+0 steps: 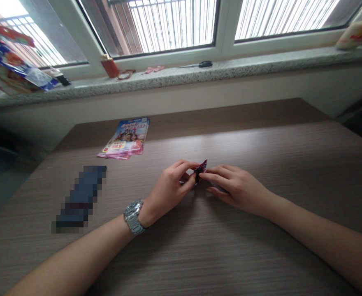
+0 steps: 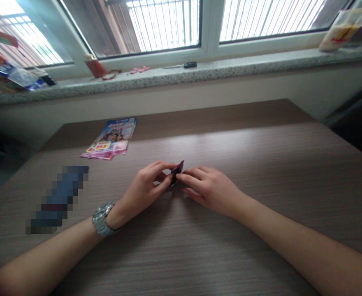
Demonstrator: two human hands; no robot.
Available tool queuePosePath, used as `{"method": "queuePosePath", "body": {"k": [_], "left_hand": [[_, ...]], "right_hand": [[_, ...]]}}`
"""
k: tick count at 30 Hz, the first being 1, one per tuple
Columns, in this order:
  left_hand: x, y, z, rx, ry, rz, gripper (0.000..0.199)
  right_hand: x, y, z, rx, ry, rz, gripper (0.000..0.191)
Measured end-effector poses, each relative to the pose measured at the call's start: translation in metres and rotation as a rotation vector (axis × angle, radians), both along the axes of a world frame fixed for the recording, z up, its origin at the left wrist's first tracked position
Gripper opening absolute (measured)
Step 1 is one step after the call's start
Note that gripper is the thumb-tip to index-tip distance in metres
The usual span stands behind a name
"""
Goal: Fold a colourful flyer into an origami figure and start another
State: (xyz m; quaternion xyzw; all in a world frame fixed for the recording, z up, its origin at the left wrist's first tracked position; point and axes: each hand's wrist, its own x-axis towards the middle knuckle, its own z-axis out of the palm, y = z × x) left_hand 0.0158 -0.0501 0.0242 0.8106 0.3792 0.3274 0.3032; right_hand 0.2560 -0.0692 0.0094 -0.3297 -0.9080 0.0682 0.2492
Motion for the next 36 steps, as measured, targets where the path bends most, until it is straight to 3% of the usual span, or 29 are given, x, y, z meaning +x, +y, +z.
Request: {"method": "queuePosePath", "body": {"k": [9, 15, 26, 36], "left_hand": [[0.0018, -0.0013, -0.0001, -0.091, -0.076, -0.022, 0.036], [0.0007, 0.0005, -0.0065, -0.203, -0.191, -0.047, 0.030], [0.0021, 0.0027, -0.0045, -0.510, -0.381, -0.147, 0.027], [0.0009, 0.0016, -0.0051, -0.498, -0.372, -0.115, 0.019]], "right_hand": [[0.0002, -0.0010, -0.0003, -0.052, 0.082, 0.011, 0.032], [0.0016, -0.0018, 0.0000, -0.072, 0.155, -0.020, 0.028], [0.0036, -0.0003, -0.0014, -0.118, 0.240, -0.053, 0.021], [0.0046, -0.0038, 0.0010, -0.258, 0.323, -0.077, 0.024]]}}
